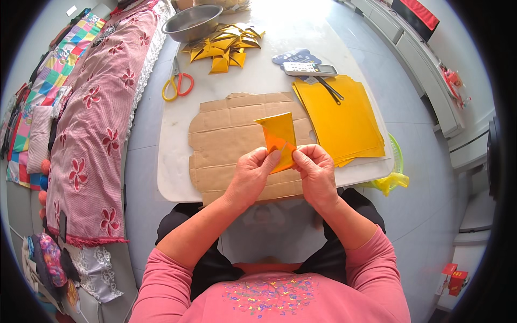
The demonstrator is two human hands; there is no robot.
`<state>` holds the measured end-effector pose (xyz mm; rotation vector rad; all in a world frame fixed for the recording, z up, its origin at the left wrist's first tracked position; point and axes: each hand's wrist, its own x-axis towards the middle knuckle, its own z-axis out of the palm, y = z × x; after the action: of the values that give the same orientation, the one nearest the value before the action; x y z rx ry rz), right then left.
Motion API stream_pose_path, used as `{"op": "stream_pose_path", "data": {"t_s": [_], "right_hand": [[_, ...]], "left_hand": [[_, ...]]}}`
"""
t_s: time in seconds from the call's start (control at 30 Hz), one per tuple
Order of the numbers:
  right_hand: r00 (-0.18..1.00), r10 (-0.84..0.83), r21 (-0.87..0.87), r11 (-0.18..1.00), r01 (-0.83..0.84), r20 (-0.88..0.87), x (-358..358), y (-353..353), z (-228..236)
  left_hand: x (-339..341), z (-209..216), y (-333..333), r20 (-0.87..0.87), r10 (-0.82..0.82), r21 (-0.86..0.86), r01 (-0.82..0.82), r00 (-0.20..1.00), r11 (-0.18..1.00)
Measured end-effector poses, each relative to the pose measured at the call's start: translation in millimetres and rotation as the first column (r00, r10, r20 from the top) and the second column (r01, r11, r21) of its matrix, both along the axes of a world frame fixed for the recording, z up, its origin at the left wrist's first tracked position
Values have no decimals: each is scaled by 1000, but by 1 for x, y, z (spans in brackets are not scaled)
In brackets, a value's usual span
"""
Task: The person folds a yellow sheet of paper into a triangular packet by hand, pressing creases and tucking flaps to form a small pouch. They place the finished packet aside and repeat the process with another sheet.
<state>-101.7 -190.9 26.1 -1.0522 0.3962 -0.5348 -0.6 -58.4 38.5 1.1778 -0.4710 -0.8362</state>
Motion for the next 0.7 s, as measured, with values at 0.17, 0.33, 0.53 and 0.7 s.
{"op": "stream_pose_path", "data": {"t_s": [0.17, 0.33, 0.53, 0.7], "right_hand": [[1000, -13, 2, 1000, 13, 21, -1, 1, -4], [998, -45, 43, 998, 47, -33, 4, 8, 12], [976, 216, 133, 967, -217, 19, 0, -13, 7], [956, 293, 133, 948, -289, -9, -1, -18, 10]], "left_hand": [[-2, -2, -2, 38, 34, 17, -35, 999, 999], [-2, -5, -2, 142, 68, 11, -70, 987, 997], [6, -12, 0, 344, 6, 106, -46, 939, 993], [8, -11, 2, 361, -35, 134, -14, 932, 991]]}}
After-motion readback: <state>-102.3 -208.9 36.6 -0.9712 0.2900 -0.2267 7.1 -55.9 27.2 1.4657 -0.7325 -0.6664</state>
